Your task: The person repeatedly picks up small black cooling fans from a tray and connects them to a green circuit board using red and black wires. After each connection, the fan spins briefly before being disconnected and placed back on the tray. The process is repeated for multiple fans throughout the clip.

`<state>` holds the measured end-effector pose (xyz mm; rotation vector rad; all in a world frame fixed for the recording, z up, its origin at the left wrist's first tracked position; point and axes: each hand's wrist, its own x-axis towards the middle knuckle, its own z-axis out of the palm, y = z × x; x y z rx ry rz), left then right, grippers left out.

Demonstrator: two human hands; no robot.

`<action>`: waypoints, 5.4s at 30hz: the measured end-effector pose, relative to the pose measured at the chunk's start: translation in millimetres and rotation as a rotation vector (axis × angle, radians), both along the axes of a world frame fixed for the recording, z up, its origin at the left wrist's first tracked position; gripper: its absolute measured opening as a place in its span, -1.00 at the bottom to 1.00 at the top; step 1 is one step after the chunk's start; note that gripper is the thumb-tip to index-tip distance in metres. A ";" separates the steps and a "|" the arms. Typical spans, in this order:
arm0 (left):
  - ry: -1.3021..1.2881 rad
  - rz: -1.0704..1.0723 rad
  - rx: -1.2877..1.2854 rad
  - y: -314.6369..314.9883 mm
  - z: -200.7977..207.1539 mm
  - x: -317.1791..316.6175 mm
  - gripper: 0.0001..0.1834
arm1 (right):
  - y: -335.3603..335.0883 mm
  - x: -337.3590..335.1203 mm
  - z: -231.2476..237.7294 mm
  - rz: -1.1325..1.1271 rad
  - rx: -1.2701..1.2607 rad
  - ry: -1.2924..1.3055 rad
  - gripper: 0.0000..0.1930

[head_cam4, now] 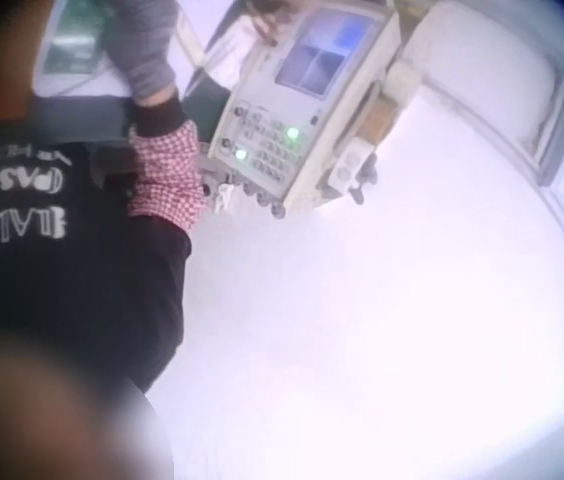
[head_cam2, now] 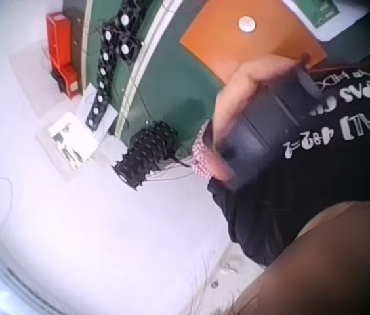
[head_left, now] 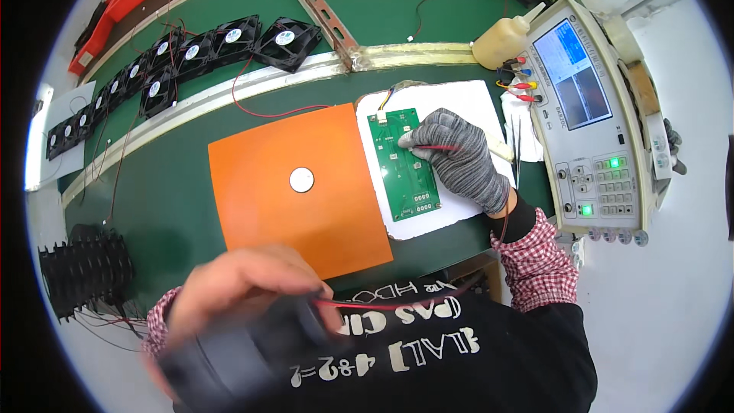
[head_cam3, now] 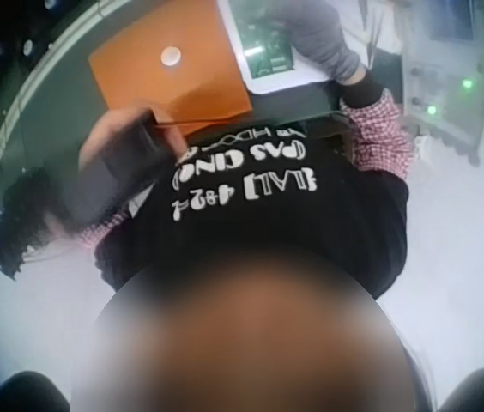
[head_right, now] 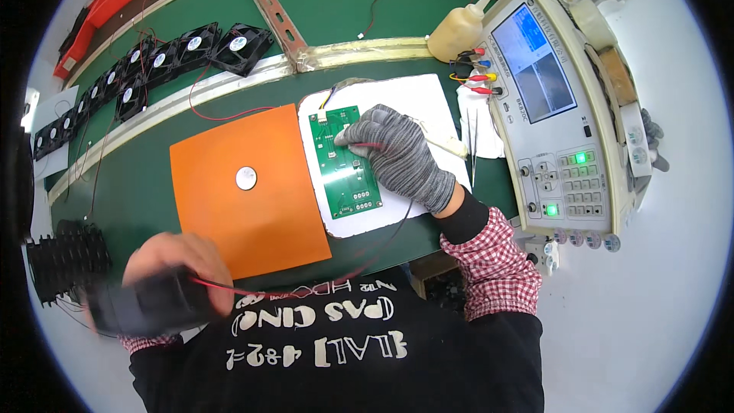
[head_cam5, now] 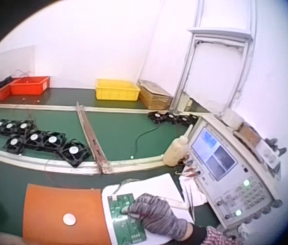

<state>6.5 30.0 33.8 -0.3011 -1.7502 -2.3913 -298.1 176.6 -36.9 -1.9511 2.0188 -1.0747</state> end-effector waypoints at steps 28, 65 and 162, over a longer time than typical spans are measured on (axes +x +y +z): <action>0.741 0.510 -1.696 -13.9 -31.9 -74.7 -0.85 | 5.8 34.3 35.9 0.162 -0.243 -0.112 -0.44; 0.590 0.865 -1.175 20.2 -12.8 -3.0 -0.36 | -1.2 3.0 -1.9 0.010 0.063 -0.286 -0.84; 0.417 0.994 -1.486 -60.8 15.4 -136.6 -0.05 | 9.9 5.9 2.9 0.093 -0.119 -0.209 -0.88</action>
